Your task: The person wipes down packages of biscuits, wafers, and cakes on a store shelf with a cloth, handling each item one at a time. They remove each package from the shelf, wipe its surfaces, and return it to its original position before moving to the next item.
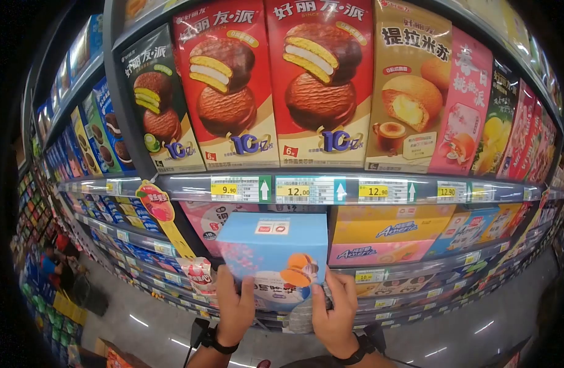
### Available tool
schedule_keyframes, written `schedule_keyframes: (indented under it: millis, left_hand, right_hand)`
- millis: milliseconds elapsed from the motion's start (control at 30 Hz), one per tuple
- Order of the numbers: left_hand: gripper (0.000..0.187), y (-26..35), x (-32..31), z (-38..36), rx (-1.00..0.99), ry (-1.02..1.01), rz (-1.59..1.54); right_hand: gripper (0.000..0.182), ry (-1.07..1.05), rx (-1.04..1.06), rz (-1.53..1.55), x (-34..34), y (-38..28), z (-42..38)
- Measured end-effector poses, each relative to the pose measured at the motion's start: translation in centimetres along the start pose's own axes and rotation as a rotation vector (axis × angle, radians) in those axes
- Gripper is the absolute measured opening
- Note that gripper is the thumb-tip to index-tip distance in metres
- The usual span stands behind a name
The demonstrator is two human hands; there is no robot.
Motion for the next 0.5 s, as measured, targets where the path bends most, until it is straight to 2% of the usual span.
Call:
schedule_keyframes:
  millis: [67,167,300,500]
  left_hand:
    - [0.04,0.1,-0.4,0.7,0.039,-0.015,0.001]
    - [0.042,0.2,-1.0,2.5,-0.096,0.047,-0.009]
    - [0.038,0.7,-1.3,4.3,-0.17,0.066,-0.013]
    - [0.029,0.0,-1.9,4.8,-0.129,0.088,-0.018]
  right_hand:
    - [0.039,-0.017,0.007,-0.032,-0.2,0.1,0.5]
    - [0.039,-0.002,0.027,-0.058,-0.5,0.1,1.4]
    - [0.04,0.049,0.007,-0.04,-0.6,0.2,2.6]
    - [0.042,0.113,0.072,-0.031,-1.5,0.8,3.3]
Point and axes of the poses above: each hand's wrist, its own z-axis towards the middle knuckle, its own x-axis out of the back of the hand, y = z × x, the point moved 3 cm from there along z, towards the middle knuckle, and after that the axes turned 3 degrees about -y, right-handed, at the moved point
